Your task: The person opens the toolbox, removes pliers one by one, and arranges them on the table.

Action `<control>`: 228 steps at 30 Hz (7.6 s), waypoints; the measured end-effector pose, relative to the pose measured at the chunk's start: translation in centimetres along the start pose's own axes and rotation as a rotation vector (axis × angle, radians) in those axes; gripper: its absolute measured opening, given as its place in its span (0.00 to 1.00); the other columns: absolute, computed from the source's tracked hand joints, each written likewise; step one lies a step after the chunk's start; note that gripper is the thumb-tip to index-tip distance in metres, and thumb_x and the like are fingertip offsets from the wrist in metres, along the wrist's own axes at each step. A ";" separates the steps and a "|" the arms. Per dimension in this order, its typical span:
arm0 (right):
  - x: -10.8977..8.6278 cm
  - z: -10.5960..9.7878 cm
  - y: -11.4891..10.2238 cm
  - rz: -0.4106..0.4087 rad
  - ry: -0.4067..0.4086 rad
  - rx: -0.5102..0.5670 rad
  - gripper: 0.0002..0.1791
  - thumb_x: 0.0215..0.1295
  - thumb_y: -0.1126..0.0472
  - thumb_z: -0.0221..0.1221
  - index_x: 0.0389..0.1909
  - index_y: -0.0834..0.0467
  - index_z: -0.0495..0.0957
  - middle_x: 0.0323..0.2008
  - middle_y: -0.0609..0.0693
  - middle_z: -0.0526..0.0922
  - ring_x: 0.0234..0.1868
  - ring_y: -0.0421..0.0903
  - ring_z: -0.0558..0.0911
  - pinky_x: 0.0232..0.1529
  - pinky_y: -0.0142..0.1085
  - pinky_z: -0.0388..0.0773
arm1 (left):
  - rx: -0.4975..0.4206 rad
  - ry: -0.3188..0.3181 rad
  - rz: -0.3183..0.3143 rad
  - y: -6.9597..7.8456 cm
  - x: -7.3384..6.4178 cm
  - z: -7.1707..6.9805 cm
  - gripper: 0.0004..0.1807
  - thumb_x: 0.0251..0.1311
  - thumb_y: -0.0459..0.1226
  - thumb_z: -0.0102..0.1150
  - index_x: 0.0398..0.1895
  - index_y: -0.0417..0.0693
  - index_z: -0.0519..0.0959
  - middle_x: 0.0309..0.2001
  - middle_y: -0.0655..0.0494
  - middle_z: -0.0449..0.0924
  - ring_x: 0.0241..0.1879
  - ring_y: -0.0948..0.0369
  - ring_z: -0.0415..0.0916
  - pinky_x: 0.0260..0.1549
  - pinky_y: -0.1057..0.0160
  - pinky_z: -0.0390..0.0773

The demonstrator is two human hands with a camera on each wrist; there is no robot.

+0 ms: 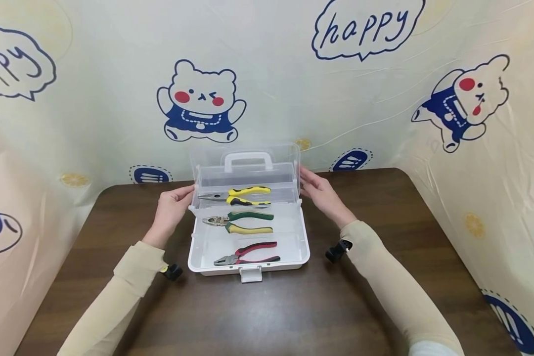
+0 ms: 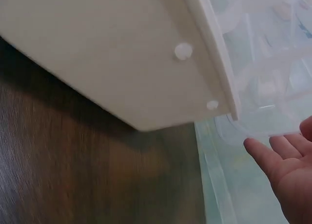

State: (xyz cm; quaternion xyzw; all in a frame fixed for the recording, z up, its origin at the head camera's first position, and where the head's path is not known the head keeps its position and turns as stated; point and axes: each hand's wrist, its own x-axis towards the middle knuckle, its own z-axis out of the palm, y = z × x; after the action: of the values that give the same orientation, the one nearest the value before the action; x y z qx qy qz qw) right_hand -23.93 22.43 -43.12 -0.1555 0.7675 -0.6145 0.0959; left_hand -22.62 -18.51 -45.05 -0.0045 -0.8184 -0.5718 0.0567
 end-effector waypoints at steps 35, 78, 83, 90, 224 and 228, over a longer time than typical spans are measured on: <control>1.2 1.3 3.4 0.100 -0.083 -0.003 0.31 0.86 0.62 0.40 0.84 0.58 0.47 0.82 0.61 0.53 0.78 0.61 0.62 0.72 0.56 0.65 | -0.055 -0.101 -0.146 -1.2 -1.5 0.5 0.20 0.75 0.32 0.59 0.66 0.34 0.77 0.59 0.35 0.81 0.44 0.67 0.85 0.43 0.70 0.84; -4.6 0.5 1.1 -0.068 0.204 -0.310 0.22 0.76 0.55 0.62 0.64 0.62 0.80 0.57 0.57 0.87 0.52 0.41 0.86 0.49 0.21 0.78 | 0.004 -0.247 -0.200 1.5 -10.7 -1.7 0.24 0.71 0.32 0.63 0.66 0.28 0.76 0.57 0.31 0.82 0.52 0.46 0.86 0.45 0.53 0.87; -5.0 0.8 -0.6 -0.099 0.218 -0.302 0.20 0.75 0.57 0.63 0.62 0.60 0.81 0.56 0.57 0.87 0.50 0.33 0.84 0.50 0.21 0.79 | 0.016 -0.257 -0.203 1.3 -11.3 -1.8 0.26 0.70 0.31 0.63 0.67 0.28 0.74 0.60 0.31 0.81 0.55 0.46 0.84 0.46 0.55 0.87; -4.0 1.7 -3.2 -0.138 0.206 -0.325 0.21 0.73 0.56 0.65 0.63 0.60 0.81 0.56 0.56 0.87 0.54 0.49 0.86 0.50 0.21 0.79 | -0.004 -0.244 -0.197 1.0 -11.4 -1.8 0.25 0.70 0.30 0.63 0.67 0.27 0.74 0.59 0.31 0.81 0.55 0.47 0.84 0.45 0.58 0.88; -9.9 -14.1 5.6 0.178 0.384 -0.827 0.24 0.68 0.54 0.69 0.53 0.71 0.82 0.44 0.66 0.76 0.46 0.61 0.74 0.40 0.51 0.71 | -0.072 -0.195 -0.252 0.6 -12.0 -1.2 0.26 0.71 0.33 0.63 0.69 0.33 0.75 0.63 0.33 0.79 0.56 0.54 0.81 0.48 0.64 0.85; -10.6 -14.9 6.7 0.293 0.438 -0.796 0.28 0.70 0.49 0.66 0.53 0.72 0.81 0.46 0.69 0.77 0.46 0.63 0.75 0.37 0.49 0.72 | -0.059 -0.193 -0.255 0.5 -11.9 -1.2 0.25 0.71 0.32 0.63 0.69 0.33 0.75 0.62 0.34 0.80 0.56 0.54 0.82 0.48 0.64 0.85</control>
State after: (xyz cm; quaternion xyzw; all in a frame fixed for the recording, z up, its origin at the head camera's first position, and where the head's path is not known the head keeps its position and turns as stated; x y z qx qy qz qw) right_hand -19.92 41.16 -46.71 0.0629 0.9592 -0.2713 -0.0495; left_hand -10.68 -18.77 -45.32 0.0427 -0.7967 -0.5953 -0.0955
